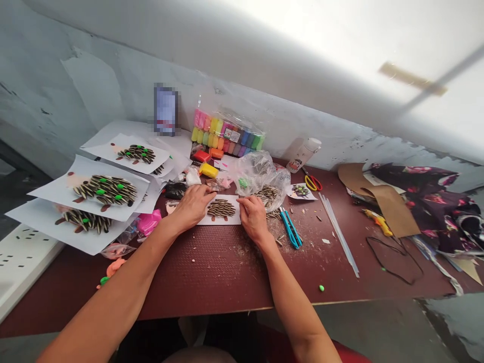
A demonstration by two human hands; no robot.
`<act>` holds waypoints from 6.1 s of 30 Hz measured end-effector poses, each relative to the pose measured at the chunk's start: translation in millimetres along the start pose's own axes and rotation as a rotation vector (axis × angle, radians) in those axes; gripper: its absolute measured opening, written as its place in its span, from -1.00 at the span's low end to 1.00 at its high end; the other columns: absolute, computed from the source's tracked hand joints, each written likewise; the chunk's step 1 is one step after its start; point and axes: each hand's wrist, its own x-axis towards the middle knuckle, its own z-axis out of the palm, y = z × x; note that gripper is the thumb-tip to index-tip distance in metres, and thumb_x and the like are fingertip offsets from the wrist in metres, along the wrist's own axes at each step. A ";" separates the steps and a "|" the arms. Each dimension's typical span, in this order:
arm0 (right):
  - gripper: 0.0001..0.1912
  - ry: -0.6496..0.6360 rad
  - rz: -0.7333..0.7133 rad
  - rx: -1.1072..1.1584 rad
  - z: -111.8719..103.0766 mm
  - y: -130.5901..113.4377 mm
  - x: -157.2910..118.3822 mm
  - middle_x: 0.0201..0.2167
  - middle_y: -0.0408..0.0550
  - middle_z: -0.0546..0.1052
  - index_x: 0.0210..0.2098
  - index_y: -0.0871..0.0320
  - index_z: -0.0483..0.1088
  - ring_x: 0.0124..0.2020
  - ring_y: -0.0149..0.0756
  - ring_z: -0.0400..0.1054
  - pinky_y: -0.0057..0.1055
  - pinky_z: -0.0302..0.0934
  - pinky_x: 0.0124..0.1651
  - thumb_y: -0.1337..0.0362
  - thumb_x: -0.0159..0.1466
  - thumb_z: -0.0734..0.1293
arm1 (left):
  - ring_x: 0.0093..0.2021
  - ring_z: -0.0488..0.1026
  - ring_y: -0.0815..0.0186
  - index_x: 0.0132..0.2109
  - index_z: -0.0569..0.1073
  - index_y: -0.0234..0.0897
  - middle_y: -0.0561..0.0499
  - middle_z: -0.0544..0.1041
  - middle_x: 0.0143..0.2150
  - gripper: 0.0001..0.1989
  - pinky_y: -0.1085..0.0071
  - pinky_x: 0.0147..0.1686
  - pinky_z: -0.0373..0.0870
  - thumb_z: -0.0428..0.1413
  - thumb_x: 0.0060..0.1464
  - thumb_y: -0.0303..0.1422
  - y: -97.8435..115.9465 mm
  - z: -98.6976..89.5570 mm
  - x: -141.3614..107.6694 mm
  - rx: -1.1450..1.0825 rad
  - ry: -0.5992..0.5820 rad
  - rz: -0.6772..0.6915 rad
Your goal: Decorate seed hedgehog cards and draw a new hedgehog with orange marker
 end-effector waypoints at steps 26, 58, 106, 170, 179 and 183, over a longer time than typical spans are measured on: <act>-0.60 -0.230 -0.008 -0.019 20.2 -2.3 36.8 -0.17 0.04 0.57 -0.02 0.11 0.63 -0.13 -0.18 0.37 -0.28 0.21 0.02 0.48 0.32 0.23 | 0.17 0.38 0.10 0.15 0.53 -0.17 -0.14 0.50 0.16 -0.50 0.04 0.28 0.17 -0.11 0.21 -0.58 2.1 3.7 -3.2 0.014 -0.059 0.004; -0.63 -0.261 -0.113 -0.144 13.8 -20.4 31.8 -0.11 0.02 0.55 0.01 0.05 0.60 -0.07 -0.13 0.29 -0.23 0.12 0.00 0.44 0.36 0.24 | 0.16 0.42 0.09 0.16 0.53 -0.15 -0.15 0.51 0.15 -0.54 0.04 0.27 0.18 -0.08 0.24 -0.54 6.7 -1.2 -3.2 0.049 -0.074 0.005; -0.56 -0.199 -0.037 -0.144 10.9 -11.7 26.5 -0.07 0.08 0.54 0.07 0.14 0.57 -0.05 -0.12 0.30 -0.23 0.16 0.04 0.49 0.31 0.23 | 0.17 0.43 0.04 0.12 0.54 -0.27 -0.24 0.52 0.17 -0.58 0.02 0.23 0.24 -0.02 0.20 -0.55 7.6 1.5 -2.3 0.090 -0.007 0.013; -0.62 -0.195 0.053 -0.423 -4.5 14.2 27.0 0.06 0.08 0.54 0.02 0.10 0.58 0.09 -0.12 0.32 -0.22 0.06 0.20 0.39 0.40 0.16 | -0.01 0.55 0.12 -0.05 0.63 -0.21 -0.14 0.64 -0.03 -0.60 0.18 0.07 0.40 -0.02 0.11 -0.58 -10.2 1.2 6.8 0.124 -0.059 0.043; -0.63 -0.189 0.070 -0.527 -4.7 10.8 42.8 -0.06 0.17 0.56 -0.09 0.11 0.61 0.02 -0.06 0.32 -0.18 0.10 0.07 0.32 0.45 0.15 | 0.04 0.54 0.13 0.01 0.64 -0.26 -0.17 0.63 0.00 -0.53 0.20 0.12 0.42 -0.03 0.08 -0.63 -3.7 -4.8 8.7 0.105 -0.016 0.031; -0.61 -0.211 0.094 -0.542 -6.1 14.4 43.2 -0.06 0.18 0.58 -0.07 0.13 0.60 0.02 -0.07 0.35 -0.19 0.11 0.07 0.37 0.45 0.13 | 0.03 0.54 0.14 0.01 0.64 -0.23 -0.14 0.64 0.01 -0.50 0.22 0.11 0.44 -0.03 0.04 -0.65 -3.4 -6.6 8.4 0.096 -0.003 0.031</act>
